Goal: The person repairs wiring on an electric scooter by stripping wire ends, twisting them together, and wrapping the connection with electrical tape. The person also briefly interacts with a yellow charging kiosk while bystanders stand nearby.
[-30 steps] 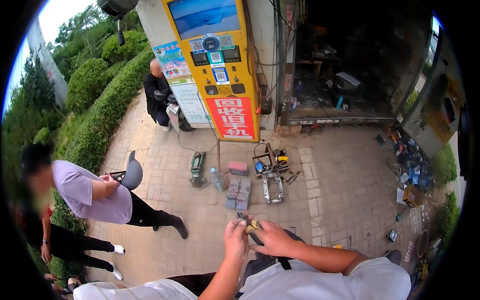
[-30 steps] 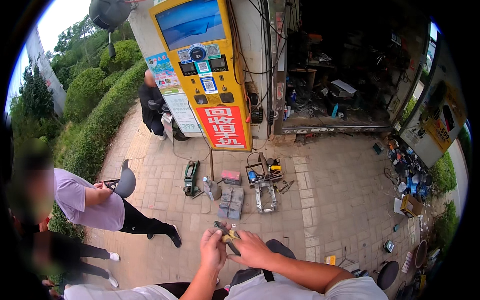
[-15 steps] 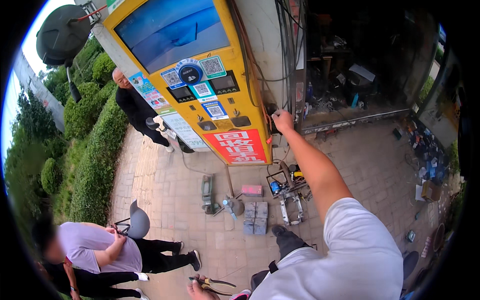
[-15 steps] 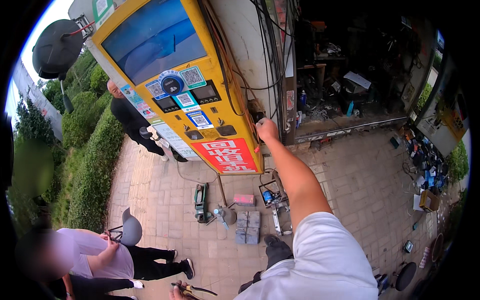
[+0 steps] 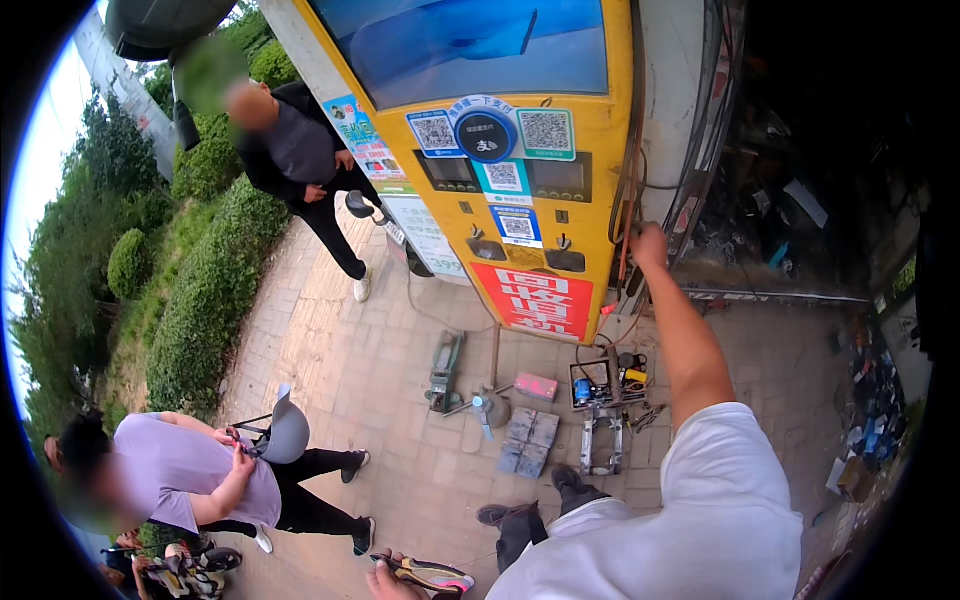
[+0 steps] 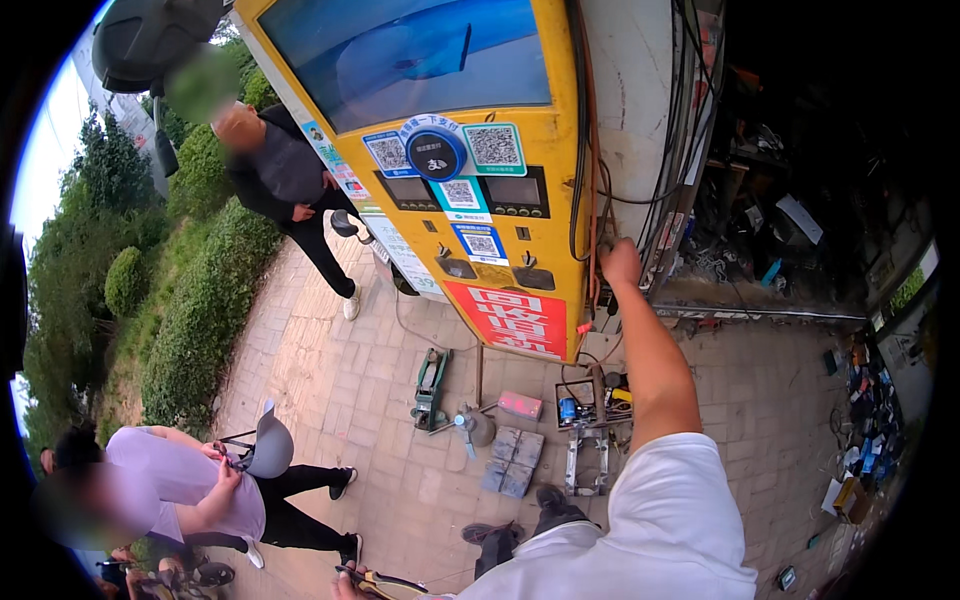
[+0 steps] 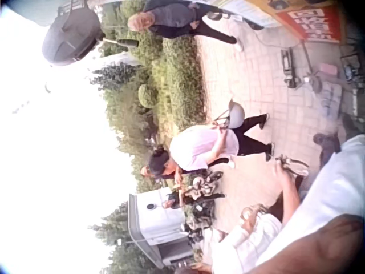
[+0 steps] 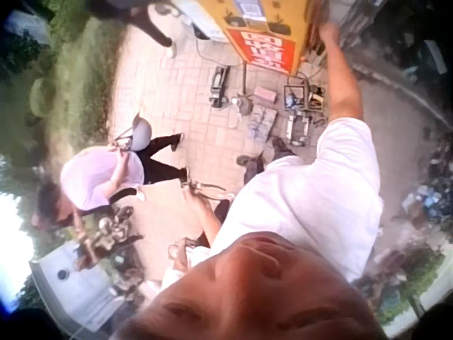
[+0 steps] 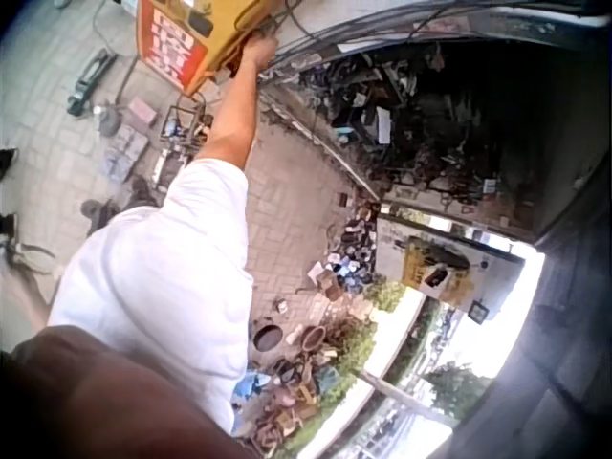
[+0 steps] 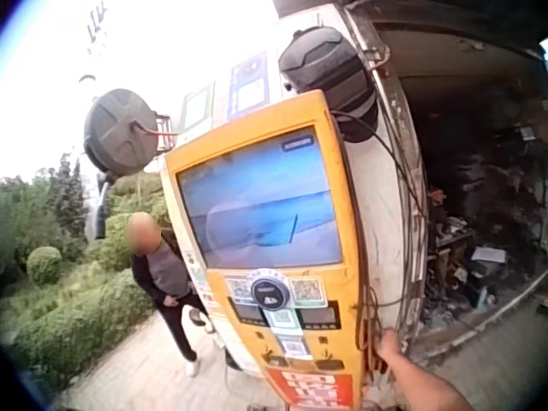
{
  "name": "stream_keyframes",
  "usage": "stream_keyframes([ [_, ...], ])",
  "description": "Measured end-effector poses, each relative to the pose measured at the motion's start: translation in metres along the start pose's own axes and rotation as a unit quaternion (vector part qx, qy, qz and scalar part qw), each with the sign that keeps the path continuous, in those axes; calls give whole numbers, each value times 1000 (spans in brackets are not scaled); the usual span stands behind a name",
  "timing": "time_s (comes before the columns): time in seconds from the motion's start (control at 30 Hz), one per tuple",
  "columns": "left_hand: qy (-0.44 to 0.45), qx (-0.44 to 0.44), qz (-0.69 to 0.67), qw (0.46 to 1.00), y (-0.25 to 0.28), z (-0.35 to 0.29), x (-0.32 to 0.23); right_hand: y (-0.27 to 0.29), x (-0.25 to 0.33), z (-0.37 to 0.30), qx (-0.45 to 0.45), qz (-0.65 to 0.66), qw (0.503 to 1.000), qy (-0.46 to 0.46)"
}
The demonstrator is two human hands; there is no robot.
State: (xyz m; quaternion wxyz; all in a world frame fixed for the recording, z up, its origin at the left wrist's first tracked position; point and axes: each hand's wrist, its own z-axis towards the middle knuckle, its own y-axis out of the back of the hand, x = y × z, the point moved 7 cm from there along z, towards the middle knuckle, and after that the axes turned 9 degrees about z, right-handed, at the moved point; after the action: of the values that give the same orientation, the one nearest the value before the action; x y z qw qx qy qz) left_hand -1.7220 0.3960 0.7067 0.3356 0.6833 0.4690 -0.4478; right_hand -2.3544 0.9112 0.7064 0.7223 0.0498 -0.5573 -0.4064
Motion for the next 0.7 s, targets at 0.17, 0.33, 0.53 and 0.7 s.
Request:
stream_keyframes([
  [0.17,1,-34,-15,999,-18,3,-7,58,22,-47,-38,311,949,-47],
  [0.33,-21,-36,-69,997,-21,12,16,-32,108,-163,184,352,916,-59],
  [0.53,-43,-47,-75,995,-12,12,14,-161,165,-134,123,263,952,91],
  [0.7,-7,-142,-32,989,12,-16,-2,-189,191,-126,83,161,972,148],
])
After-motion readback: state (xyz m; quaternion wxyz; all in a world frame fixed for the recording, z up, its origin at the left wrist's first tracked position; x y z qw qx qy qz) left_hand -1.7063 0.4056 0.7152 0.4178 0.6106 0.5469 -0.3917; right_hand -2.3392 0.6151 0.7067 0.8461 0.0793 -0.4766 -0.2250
